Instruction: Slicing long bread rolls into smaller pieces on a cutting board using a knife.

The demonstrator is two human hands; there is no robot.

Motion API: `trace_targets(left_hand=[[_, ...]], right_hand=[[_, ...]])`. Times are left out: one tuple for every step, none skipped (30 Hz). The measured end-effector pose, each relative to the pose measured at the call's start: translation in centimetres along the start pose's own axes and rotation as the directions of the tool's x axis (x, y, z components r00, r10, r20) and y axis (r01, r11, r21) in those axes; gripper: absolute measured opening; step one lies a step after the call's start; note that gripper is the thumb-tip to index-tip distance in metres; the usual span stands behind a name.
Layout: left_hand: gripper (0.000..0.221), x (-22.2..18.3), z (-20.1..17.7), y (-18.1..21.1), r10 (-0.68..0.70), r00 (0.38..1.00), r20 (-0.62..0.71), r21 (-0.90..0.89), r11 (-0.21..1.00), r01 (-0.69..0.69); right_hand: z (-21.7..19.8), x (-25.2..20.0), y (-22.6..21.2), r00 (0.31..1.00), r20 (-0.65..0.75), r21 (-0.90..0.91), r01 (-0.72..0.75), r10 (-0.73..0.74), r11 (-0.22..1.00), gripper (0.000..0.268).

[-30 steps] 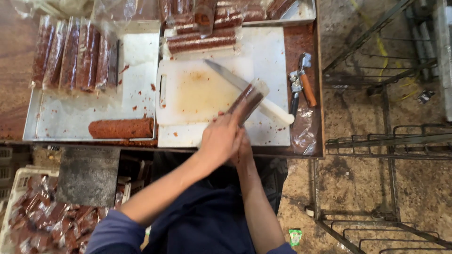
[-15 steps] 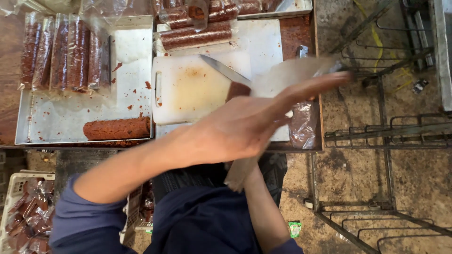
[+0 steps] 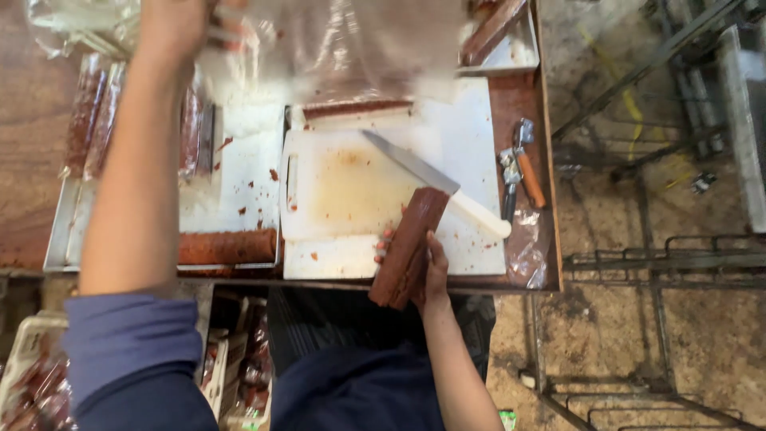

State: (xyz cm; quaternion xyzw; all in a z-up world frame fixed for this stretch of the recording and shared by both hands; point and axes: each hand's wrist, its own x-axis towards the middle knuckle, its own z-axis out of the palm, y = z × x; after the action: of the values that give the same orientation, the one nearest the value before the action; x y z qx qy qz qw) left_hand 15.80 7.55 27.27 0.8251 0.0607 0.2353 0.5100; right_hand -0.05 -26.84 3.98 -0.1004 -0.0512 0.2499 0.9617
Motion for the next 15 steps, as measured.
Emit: trace_targets(left_hand=[[0.058,1.5,0.1,-2.2,-0.151,0.987,-0.048,-0.132,0.981,0.144],[0.065,2.4,-0.1,-4.7,-0.314,0.946,-0.075,-0.266,0.921,0.284],[0.072,3.3,-0.3,-7.2,-0.470,0.879,-0.078,-0.397,0.824,0.405],[0.072,5.0,-0.2,-10.4,-0.472,0.878,-0.082,-0.402,0.821,0.405],[0.069,6.7,-0.1,-13.6,-0.524,0.831,-0.186,-0.565,0.749,0.346],[0.074,8.6,0.2,-16.7,-0.582,0.767,-0.270,-0.701,0.665,0.258],[0.074,9.3,-0.3,-16.7,-0.584,0.766,-0.269,-0.703,0.663,0.258],[0.068,9.9,-0.7,-16.6,-0.657,0.669,-0.347,-0.784,0.595,0.178],[0.066,10.5,-0.9,-16.6,-0.729,0.554,-0.402,-0.845,0.528,0.082],[0.066,11.0,-1.3,-17.5,-0.734,0.554,-0.393,-0.848,0.522,0.090],[0.070,11.5,-1.6,-18.3,-0.759,0.488,-0.431,-0.882,0.467,-0.054],[0.075,11.9,-2.3,-19.0,-0.783,0.414,-0.464,-0.886,0.416,-0.207],[0.075,12.1,-2.1,-21.3,-0.786,0.411,-0.462,-0.887,0.414,-0.205],[0.078,12.4,-2.1,-23.4,-0.777,0.436,-0.455,-0.884,0.452,-0.118],[0.085,12.6,-2.1,-25.4,-0.769,0.460,-0.444,-0.873,0.487,-0.030]], right_hand=[[-0.1,0.3,-0.2,1.000,0.008,-0.013,0.005,-0.005,1.000,0.071],[-0.2,0.2,-0.2,1.000,-0.004,-0.038,-0.008,0.008,0.999,0.070],[-0.2,0.1,-0.1,1.000,-0.016,-0.063,-0.020,0.019,0.998,0.069],[-0.4,0.1,-0.2,1.000,-0.015,-0.067,-0.026,0.025,0.997,0.069],[-0.6,0.1,-0.3,0.999,-0.034,-0.077,-0.042,0.040,0.996,0.068],[-0.8,0.1,-0.2,0.997,-0.055,-0.085,-0.053,0.048,0.995,0.068],[-0.6,0.3,-0.3,0.997,-0.056,-0.087,-0.053,0.048,0.995,0.068],[-0.5,0.4,-0.3,0.994,-0.066,-0.109,-0.096,0.089,0.989,0.066],[-0.4,0.5,-0.3,0.989,-0.077,-0.131,-0.138,0.129,0.982,0.068],[-0.6,0.4,-0.5,0.989,-0.086,-0.134,-0.135,0.124,0.982,0.068],[-0.9,0.3,-0.6,0.985,-0.105,-0.145,-0.152,0.137,0.978,0.071],[-1.2,0.3,-0.7,0.981,-0.118,-0.155,-0.174,0.157,0.972,0.074],[-1.2,0.1,-0.6,0.980,-0.121,-0.157,-0.176,0.158,0.972,0.074],[-1.2,0.2,-0.5,0.980,-0.095,-0.154,-0.186,0.173,0.970,0.074],[-1.2,0.2,-0.5,0.980,-0.069,-0.151,-0.197,0.188,0.969,0.074]])
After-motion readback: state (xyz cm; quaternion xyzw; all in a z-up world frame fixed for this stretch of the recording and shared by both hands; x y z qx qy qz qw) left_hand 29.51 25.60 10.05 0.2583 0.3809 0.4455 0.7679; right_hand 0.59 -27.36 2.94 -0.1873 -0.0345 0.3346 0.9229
